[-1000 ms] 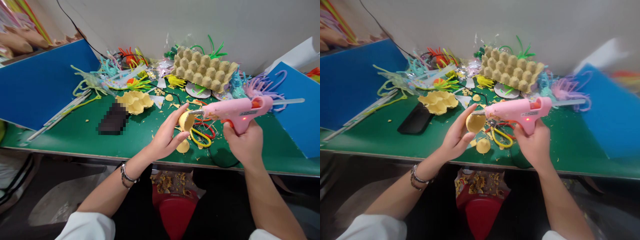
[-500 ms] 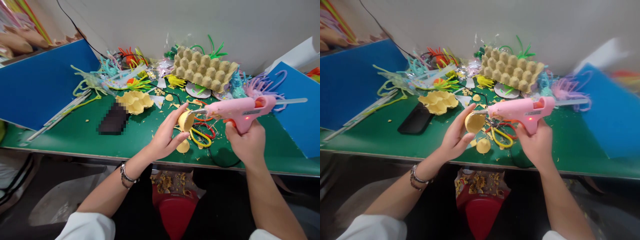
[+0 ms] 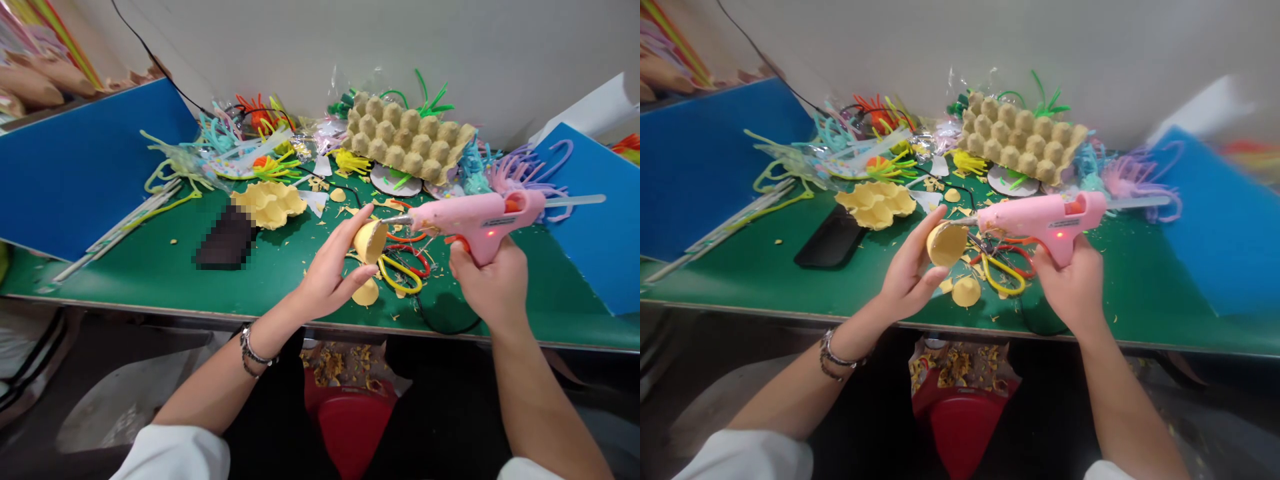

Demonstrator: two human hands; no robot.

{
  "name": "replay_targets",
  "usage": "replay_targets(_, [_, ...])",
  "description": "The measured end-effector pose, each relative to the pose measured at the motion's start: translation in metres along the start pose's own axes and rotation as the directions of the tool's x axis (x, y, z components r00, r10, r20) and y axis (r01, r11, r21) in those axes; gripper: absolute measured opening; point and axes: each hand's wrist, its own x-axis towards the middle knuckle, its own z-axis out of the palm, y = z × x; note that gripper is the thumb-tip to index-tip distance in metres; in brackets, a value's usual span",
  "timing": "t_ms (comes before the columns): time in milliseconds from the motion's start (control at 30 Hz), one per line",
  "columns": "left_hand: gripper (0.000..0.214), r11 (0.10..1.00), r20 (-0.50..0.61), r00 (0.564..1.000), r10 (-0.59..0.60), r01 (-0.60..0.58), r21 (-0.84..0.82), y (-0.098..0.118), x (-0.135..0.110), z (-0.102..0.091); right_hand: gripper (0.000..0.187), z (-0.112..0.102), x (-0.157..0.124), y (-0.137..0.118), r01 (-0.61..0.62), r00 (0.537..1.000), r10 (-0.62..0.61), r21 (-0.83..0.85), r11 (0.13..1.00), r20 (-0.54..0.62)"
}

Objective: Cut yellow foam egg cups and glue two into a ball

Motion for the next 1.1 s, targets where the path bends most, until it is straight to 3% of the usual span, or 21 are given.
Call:
replay_targets(300, [0.062, 1.0, -0.008, 1.0, 0.007, -0.006, 0.01, 0.0013, 0.0006, 0.0006, 0.014, -0.0007, 0.0005, -0.0003, -0.021, 1.0, 0.021, 0.025, 0.999, 0.001])
replay_targets(600, [0.063, 0.98, -0.064, 0.993, 0.097, -0.084, 0.179, 0.0034, 0.0046, -0.0017, 0.014, -0.0002, 0.001, 0.0004, -0.017, 1.0, 0.017, 0.025, 1.0, 0.0])
replay_targets(1100, [0.06, 0.986, -0.077, 0.992, 0.099, -0.088, 0.14, 0.0034, 0.0047, -0.002, 0.016, -0.0001, 0.0004, 0.0042, -0.05, 0.998, 0.05, 0.024, 0.998, 0.025])
